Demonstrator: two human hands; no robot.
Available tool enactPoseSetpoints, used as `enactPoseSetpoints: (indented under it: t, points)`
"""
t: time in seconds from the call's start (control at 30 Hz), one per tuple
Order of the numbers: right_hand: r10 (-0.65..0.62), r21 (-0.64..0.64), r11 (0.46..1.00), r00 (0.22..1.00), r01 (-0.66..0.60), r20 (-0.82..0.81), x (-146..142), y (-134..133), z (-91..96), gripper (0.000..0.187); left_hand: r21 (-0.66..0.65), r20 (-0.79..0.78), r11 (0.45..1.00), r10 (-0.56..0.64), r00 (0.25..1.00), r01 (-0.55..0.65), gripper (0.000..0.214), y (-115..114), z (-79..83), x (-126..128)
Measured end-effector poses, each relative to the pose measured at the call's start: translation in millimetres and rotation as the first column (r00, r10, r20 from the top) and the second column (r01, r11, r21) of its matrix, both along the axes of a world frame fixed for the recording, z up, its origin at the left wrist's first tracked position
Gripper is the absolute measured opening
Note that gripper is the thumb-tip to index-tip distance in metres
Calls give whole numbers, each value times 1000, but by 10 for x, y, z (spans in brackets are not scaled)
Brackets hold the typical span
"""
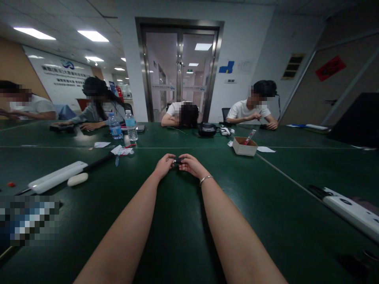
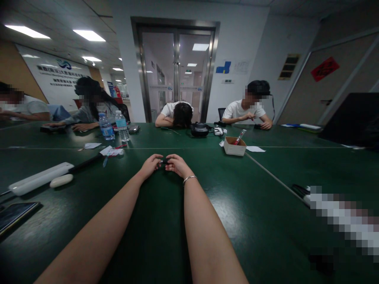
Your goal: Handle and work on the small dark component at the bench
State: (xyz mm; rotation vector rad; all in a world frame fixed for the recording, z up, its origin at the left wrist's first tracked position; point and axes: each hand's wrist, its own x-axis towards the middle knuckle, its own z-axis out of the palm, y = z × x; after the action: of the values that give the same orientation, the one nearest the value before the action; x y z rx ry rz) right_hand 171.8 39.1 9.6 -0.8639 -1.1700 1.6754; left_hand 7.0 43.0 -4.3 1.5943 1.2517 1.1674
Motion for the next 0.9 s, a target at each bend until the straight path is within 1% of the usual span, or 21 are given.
enactPoseSetpoints:
  t: [0.1, 0.17, 0.23, 0.37, 0.47, 0.57, 0.67, 0.73, 0.83, 0.9]
  points:
    - [2, 3, 1000, 1000, -2, 1, 4, -2, -2, 23, -17, 8, 1000, -2, 1000, 2, 28, -2, 2, -2]
    - [4, 6, 1000, 1000, -4, 4, 7, 0, -4, 23, -2, 2, 1000, 9, 1000, -9, 27, 6, -6, -7]
    - [6, 6, 1000, 1000, -6, 5, 8, 5, -7, 23, 9, 3, 1000, -4, 1000, 4, 29, 19, -18, -11]
    - [-1, -6, 1000, 1000, 1, -2, 1, 17, -14, 23, -14, -3, 999, -34, 999, 34, 30, 51, -44, -10]
    - [-7, -5, 1000, 1000, 7, -3, -4, 21, -18, 24, 14, -30, 1000, -16, 999, 16, 28, 59, -54, -11]
    - [-7, -3, 1000, 1000, 7, -2, -1, 25, -24, 24, 39, -40, 999, -28, 999, 29, 27, 38, -38, -11]
    - [0, -3, 1000, 1000, 0, -7, 6, 33, -33, 24, 15, -39, 998, -66, 997, 66, 28, 1, 0, -3]
    - [8, 0, 1000, 1000, -8, -11, 9, 38, -39, 23, 4, -44, 998, -55, 998, 55, 31, -19, 22, 2]
    - [9, -1, 1000, 1000, -9, -13, 9, 40, -41, 23, 13, -45, 1000, -14, 999, 15, 28, -31, 35, 5]
    - [3, -6, 1000, 1000, -3, -9, 7, 37, -36, 23, 14, -33, 1000, -20, 999, 21, 28, -33, 37, 5]
